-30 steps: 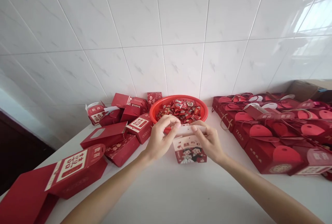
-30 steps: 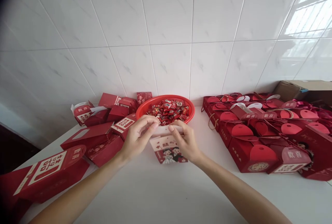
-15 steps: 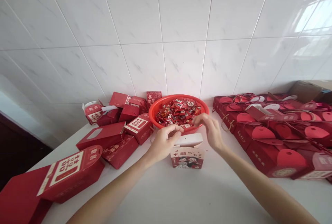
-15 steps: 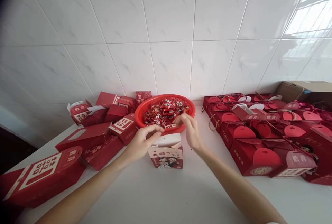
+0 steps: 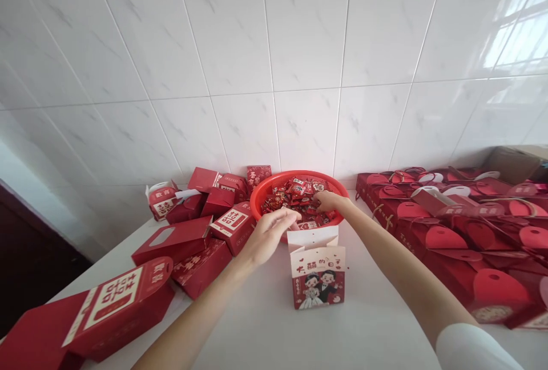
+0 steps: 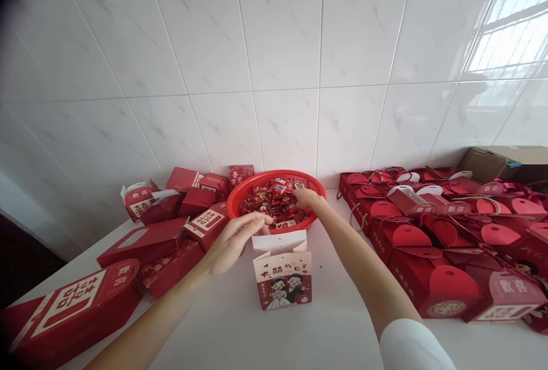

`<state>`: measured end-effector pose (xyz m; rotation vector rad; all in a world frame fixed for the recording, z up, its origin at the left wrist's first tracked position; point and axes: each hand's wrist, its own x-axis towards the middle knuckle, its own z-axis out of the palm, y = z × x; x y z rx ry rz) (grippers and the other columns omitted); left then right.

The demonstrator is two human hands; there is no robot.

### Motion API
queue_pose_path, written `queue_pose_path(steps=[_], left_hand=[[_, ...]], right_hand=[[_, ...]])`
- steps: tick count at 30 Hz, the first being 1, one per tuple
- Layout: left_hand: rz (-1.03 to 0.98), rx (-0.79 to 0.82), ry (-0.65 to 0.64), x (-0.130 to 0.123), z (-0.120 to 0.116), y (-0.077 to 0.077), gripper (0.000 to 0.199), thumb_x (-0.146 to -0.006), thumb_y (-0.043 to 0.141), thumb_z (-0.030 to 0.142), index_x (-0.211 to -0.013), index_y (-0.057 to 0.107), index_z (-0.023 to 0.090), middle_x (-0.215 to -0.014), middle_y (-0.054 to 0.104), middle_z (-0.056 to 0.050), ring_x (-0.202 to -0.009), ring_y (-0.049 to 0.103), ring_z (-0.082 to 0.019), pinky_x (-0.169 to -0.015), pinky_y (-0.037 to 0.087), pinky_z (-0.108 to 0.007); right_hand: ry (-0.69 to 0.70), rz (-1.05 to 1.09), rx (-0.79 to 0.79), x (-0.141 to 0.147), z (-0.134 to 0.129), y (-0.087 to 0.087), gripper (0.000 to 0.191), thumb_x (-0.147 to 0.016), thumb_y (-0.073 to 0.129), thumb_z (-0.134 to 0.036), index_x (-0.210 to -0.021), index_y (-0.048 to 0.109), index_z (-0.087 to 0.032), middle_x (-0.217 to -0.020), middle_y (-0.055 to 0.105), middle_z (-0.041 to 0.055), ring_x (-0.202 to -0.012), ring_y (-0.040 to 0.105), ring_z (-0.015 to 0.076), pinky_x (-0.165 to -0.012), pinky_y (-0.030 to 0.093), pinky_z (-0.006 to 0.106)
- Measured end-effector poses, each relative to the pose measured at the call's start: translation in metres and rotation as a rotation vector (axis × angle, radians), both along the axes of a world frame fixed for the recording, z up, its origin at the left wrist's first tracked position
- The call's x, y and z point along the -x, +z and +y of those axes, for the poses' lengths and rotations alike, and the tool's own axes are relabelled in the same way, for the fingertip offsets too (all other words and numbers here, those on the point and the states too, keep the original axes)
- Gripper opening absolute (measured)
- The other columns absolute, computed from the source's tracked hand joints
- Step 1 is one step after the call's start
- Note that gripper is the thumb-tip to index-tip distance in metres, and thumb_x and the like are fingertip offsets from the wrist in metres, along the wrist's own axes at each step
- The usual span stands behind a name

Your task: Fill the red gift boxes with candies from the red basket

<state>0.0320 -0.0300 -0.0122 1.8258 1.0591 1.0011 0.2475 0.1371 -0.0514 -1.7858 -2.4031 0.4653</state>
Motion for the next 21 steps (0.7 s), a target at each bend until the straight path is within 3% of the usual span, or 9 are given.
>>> queue_pose_path(steps=[4, 7, 12, 17, 21], left_hand=[[-0.125, 0.096, 0.009, 0.009, 0.027, -0.003, 0.043, -0.087, 0.059, 0.058, -0.087, 0.072, 0.017, -0.081, 0.072, -0.006, -0.078, 0.068, -0.02, -0.074, 0.053, -0.031], [-0.165, 0.17, 0.036, 0.008, 0.053, -0.008, 0.045, -0.082, 0.063, 0.058, -0.092, 0.071, 0.016, -0.077, 0.072, -0.006, -0.069, 0.068, -0.018, -0.068, 0.054, -0.03], [0.082, 0.079, 0.06, -0.007, 0.097, -0.012, 0.036, -0.093, 0.049, 0.042, -0.1, 0.071, 0.014, -0.089, 0.075, -0.009, -0.075, 0.071, -0.018, -0.077, 0.057, -0.033], [0.373, 0.053, 0.004, -0.038, 0.141, -0.021, 0.014, -0.091, 0.063, 0.026, -0.089, 0.073, 0.015, -0.087, 0.074, -0.006, -0.085, 0.071, -0.022, -0.085, 0.056, -0.035], [0.562, -0.033, -0.029, -0.067, 0.162, -0.037, 0.033, -0.096, 0.064, 0.035, -0.123, 0.063, 0.017, -0.124, 0.064, -0.01, -0.106, 0.066, -0.023, -0.09, 0.057, -0.043]], right_hand=[[0.008, -0.018, 0.066, -0.001, 0.0, -0.005, 0.023, -0.096, 0.065, -0.036, -0.106, 0.066, -0.016, -0.11, 0.067, 0.007, -0.097, 0.065, 0.0189, -0.088, 0.055, 0.039], [-0.012, -0.003, 0.076, -0.001, 0.0, -0.005, 0.024, -0.096, 0.065, -0.037, -0.107, 0.066, -0.016, -0.11, 0.067, 0.007, -0.096, 0.065, 0.0187, -0.087, 0.056, 0.039], [-0.087, 0.126, -0.009, 0.005, -0.003, -0.001, 0.025, -0.098, 0.062, -0.035, -0.114, 0.065, -0.016, -0.117, 0.065, 0.0082, -0.101, 0.065, 0.0198, -0.089, 0.056, 0.04], [-0.225, 0.422, -0.118, 0.006, -0.006, 0.002, 0.02, -0.096, 0.064, -0.032, -0.105, 0.064, -0.014, -0.103, 0.065, 0.0053, -0.091, 0.063, 0.0176, -0.082, 0.054, 0.037], [-0.337, 0.766, -0.142, 0.003, -0.007, 0.006, 0.016, -0.095, 0.058, -0.032, -0.089, 0.056, -0.017, -0.074, 0.058, -0.0017, -0.063, 0.053, 0.0125, -0.063, 0.046, 0.026]])
